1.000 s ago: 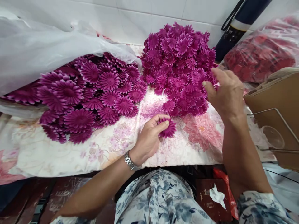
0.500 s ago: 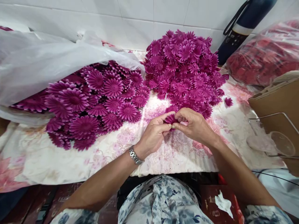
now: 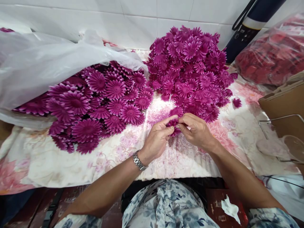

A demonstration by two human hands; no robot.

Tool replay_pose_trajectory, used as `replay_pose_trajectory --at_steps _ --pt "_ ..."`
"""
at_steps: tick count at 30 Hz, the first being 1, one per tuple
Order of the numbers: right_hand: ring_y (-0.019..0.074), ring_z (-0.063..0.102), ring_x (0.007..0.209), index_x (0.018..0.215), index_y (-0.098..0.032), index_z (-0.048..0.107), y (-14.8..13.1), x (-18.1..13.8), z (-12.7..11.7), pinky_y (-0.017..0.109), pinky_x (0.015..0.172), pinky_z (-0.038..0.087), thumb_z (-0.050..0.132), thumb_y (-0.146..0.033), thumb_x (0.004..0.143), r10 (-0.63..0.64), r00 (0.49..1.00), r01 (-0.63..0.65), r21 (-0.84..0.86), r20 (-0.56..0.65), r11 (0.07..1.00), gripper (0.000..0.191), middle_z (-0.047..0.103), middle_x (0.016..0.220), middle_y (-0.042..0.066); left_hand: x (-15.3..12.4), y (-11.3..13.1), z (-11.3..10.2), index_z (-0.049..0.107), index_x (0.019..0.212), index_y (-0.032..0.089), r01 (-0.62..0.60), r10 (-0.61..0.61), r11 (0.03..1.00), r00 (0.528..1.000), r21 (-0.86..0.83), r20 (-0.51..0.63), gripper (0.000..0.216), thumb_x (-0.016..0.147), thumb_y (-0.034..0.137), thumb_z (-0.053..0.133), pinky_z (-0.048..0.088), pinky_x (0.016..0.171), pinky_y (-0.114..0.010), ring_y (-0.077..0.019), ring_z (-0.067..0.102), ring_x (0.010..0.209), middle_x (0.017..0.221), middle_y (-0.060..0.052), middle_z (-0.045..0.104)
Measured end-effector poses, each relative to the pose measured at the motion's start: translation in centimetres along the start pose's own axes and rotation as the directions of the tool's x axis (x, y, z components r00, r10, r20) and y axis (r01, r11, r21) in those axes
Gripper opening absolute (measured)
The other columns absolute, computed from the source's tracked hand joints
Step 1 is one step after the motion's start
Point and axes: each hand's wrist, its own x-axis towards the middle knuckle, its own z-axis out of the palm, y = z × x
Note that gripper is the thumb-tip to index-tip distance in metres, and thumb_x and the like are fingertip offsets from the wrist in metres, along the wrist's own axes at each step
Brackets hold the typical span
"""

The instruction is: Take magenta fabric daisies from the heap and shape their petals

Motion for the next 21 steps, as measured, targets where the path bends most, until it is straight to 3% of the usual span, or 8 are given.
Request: replay_pose_trajectory --at_steps 12,17,21 --pt "0.0119 0.05 0.057 0.075 -0.019 0.054 -0.74 0.34 -0.58 0.024 0.054 0.041 0.049 -0.011 0.085 0.007 0.996 -0.016 -0.103 -0.092 0.995 0.013 0.053 0.06 0.0 0.49 -0.41 0.3 0.072 0.097 0.015 -0.081 0.081 0.995 0.997 -0.058 -0.01 0.032 0.065 0.011 0.067 0.041 0.062 -0.018 -0.0067 0.053 0.063 0.067 0.0 0.063" --pt "0.0114 0.05 0.057 0.073 -0.019 0.055 -0.64 0.28 -0.6 0.024 0.053 0.041 0.047 -0.014 0.086 0.024 0.998 -0.026 -0.044 -0.055 0.999 0.016 0.055 0.062 0.0 0.18 -0.07 0.34 0.07 0.099 0.017 -0.024 0.027 0.998 0.998 -0.058 0.05 0.033 0.066 0.015 0.069 0.045 0.067 -0.02 -0.0076 0.056 0.067 0.076 -0.001 0.066" --pt "0.013 0.053 0.061 0.073 -0.02 0.055 -0.52 0.15 -0.23 0.025 0.059 0.044 0.048 -0.015 0.087 -0.011 0.996 0.003 -0.102 -0.083 0.995 0.016 0.059 0.064 0.002 0.17 0.06 0.45 0.066 0.096 0.018 -0.025 0.027 0.999 0.998 -0.038 0.063 0.032 0.064 0.013 0.07 0.049 0.062 -0.022 -0.009 0.056 0.067 0.08 0.0 0.064"
